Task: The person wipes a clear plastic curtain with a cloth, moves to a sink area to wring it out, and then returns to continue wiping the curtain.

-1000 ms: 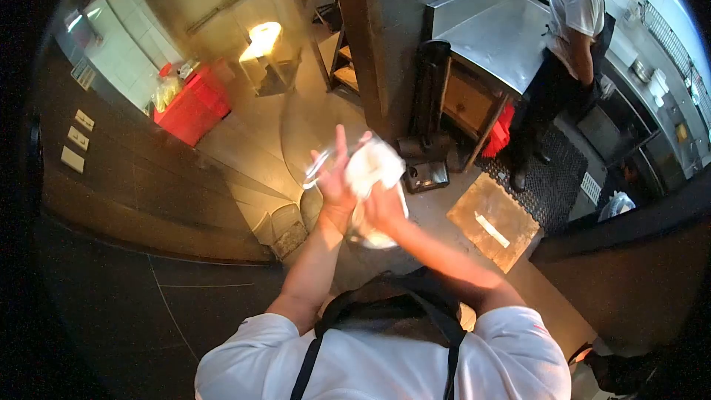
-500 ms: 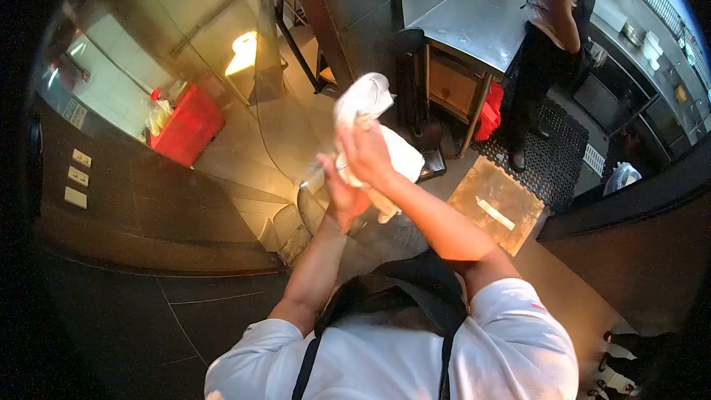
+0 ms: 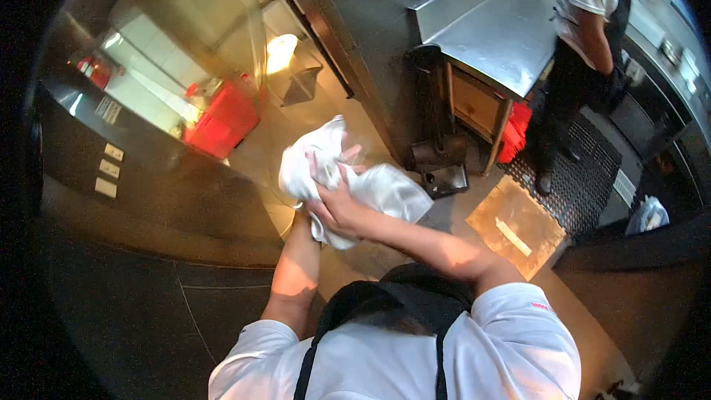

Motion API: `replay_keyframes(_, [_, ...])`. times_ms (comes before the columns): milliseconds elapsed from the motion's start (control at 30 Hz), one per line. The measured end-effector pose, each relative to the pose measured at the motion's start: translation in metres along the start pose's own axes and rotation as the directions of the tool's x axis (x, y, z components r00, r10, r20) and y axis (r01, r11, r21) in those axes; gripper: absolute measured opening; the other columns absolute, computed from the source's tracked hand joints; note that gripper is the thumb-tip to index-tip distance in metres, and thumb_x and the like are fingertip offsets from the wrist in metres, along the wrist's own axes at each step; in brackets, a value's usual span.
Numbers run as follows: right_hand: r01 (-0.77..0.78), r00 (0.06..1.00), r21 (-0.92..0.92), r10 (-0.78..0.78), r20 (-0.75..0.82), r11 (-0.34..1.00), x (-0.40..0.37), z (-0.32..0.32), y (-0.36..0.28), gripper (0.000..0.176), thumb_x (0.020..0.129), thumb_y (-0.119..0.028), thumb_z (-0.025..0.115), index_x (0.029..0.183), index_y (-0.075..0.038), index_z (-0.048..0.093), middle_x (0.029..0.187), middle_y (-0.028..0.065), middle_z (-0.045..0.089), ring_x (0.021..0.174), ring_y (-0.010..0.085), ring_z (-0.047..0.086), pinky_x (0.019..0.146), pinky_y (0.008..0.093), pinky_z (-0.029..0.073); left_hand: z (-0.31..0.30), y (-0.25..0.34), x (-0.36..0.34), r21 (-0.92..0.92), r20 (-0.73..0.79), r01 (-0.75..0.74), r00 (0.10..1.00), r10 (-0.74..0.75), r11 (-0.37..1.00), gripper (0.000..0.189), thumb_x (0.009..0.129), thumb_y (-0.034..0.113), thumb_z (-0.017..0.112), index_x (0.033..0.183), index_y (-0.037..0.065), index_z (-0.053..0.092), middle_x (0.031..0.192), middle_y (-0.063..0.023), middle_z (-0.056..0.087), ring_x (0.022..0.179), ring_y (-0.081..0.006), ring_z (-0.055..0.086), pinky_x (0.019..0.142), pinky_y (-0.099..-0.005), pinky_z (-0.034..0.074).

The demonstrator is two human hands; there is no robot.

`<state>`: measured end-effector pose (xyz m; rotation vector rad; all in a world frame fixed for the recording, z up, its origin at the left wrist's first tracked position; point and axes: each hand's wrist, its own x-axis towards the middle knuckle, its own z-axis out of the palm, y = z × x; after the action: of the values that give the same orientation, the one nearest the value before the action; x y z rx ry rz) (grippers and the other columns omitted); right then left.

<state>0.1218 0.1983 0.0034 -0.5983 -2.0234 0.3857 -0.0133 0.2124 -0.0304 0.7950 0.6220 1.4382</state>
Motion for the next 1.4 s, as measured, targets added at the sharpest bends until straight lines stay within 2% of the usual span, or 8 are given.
replay_keyframes(200, [-0.589, 0.792, 0.245, 0.488, 0.367, 0.77, 0.047, -0.038, 0.053, 0.03, 0.096, -0.018, 0.053, 0.116, 0.001, 0.063, 0.123, 0.0294, 0.057, 0.12, 0.047, 0.05, 0.103, 0.0567, 0.036, 0.085, -0.008, -0.003, -0.182, -0.205, -0.131, 0.974, 0.093, 0.975, 0.08, 0.098, 0.065, 0.032, 0.153, 0.007, 0.033, 0.15, -0.0149, 0.045, 0.135, -0.0343, 0.045, 0.117, -0.0463, 0.031])
replay_keyframes(333, [0.134, 0.989, 0.366, -0.146, 0.004, 0.921, 0.009, -0.012, 0.017, 0.036, 0.092, -0.021, 0.057, 0.122, -0.002, 0.06, 0.131, 0.0324, 0.052, 0.127, 0.0473, 0.045, 0.109, 0.0558, 0.031, 0.065, 0.007, 0.001, -0.276, 0.088, -0.082, 0.99, 0.11, 0.958, 0.09, 0.093, 0.072, 0.037, 0.152, 0.005, 0.034, 0.149, -0.0184, 0.046, 0.134, -0.0341, 0.047, 0.114, -0.0494, 0.035])
replay_keyframes(533, [-0.131, 0.991, 0.334, 0.126, 0.036, 0.934, 0.049, -0.016, 0.08, 0.035, 0.089, -0.024, 0.058, 0.114, -0.001, 0.062, 0.102, 0.0203, 0.067, 0.104, 0.0413, 0.058, 0.099, 0.0506, 0.037, 0.062, -0.016, 0.01, -0.737, 0.022, 0.002, 1.0, 0.021, 0.676, 0.097, 0.087, 0.082, 0.037, 0.157, 0.017, 0.027, 0.152, -0.02, 0.042, 0.141, -0.0364, 0.039, 0.113, -0.0561, 0.036])
replay_keyframes(900, [0.018, 0.998, 0.01, -0.018, -0.054, 1.0, 0.101, 0.0, 0.096, 0.028, 0.089, -0.022, 0.062, 0.108, -0.002, 0.066, 0.112, 0.0243, 0.064, 0.089, 0.0454, 0.059, 0.092, 0.0526, 0.044, 0.091, 0.032, 0.027, -0.18, -0.027, -0.06, 0.998, 0.056, 0.982, 0.104, 0.086, 0.085, 0.03, 0.159, 0.012, 0.02, 0.157, -0.017, 0.034, 0.144, -0.0353, 0.034, 0.118, -0.0491, 0.028])
replay_keyframes(967, [0.112, 0.994, 0.045, -0.112, -0.005, 0.993, 0.101, -0.006, 0.058, 0.031, 0.087, -0.021, 0.063, 0.111, -0.001, 0.065, 0.118, 0.0264, 0.06, 0.098, 0.0458, 0.053, 0.096, 0.0544, 0.039, 0.061, 0.01, 0.058, -0.811, -0.09, -0.282, 0.926, 0.366, 0.513, 0.1, 0.088, 0.081, 0.036, 0.159, 0.013, 0.021, 0.159, -0.017, 0.031, 0.144, -0.0388, 0.032, 0.116, -0.0526, 0.031])
replay_keyframes(1033, [0.261, 0.965, 0.157, -0.259, -0.029, 0.953, 0.075, -0.003, 0.021, 0.037, 0.086, -0.019, 0.062, 0.118, -0.001, 0.062, 0.13, 0.0287, 0.052, 0.12, 0.0473, 0.044, 0.105, 0.0584, 0.028, 0.044, 0.058, 0.044, 0.159, 0.002, -0.249, 0.968, 0.252, 0.955, 0.094, 0.09, 0.073, 0.044, 0.158, 0.013, 0.022, 0.162, -0.019, 0.023, 0.144, -0.045, 0.03, 0.111, -0.0598, 0.035])
replay_keyframes(1267, [-0.225, 0.943, 0.055, 0.204, 0.261, 0.973, 0.18, -0.023, 0.06, 0.036, 0.091, -0.017, 0.055, 0.122, 0.001, 0.06, 0.115, 0.0267, 0.061, 0.104, 0.0409, 0.059, 0.09, 0.0476, 0.044, 0.092, 0.078, 0.024, -0.145, -0.134, 0.008, 0.991, -0.027, 0.989, 0.103, 0.082, 0.089, 0.032, 0.154, 0.015, 0.033, 0.154, -0.0104, 0.041, 0.14, -0.0299, 0.04, 0.116, -0.0459, 0.033])
replay_keyframes(1400, [0.2, 0.97, 0.119, -0.213, 0.115, 0.973, 0.117, 0.002, 0.005, 0.036, 0.09, -0.016, 0.056, 0.121, -0.001, 0.062, 0.127, 0.0308, 0.054, 0.115, 0.0537, 0.049, 0.099, 0.0609, 0.035, 0.008, 0.112, 0.08, 0.011, 0.242, -0.332, 0.916, 0.32, 0.943, 0.107, 0.079, 0.089, 0.04, 0.155, 0.014, 0.03, 0.155, -0.0191, 0.037, 0.144, -0.0307, 0.035, 0.118, -0.0468, 0.029])
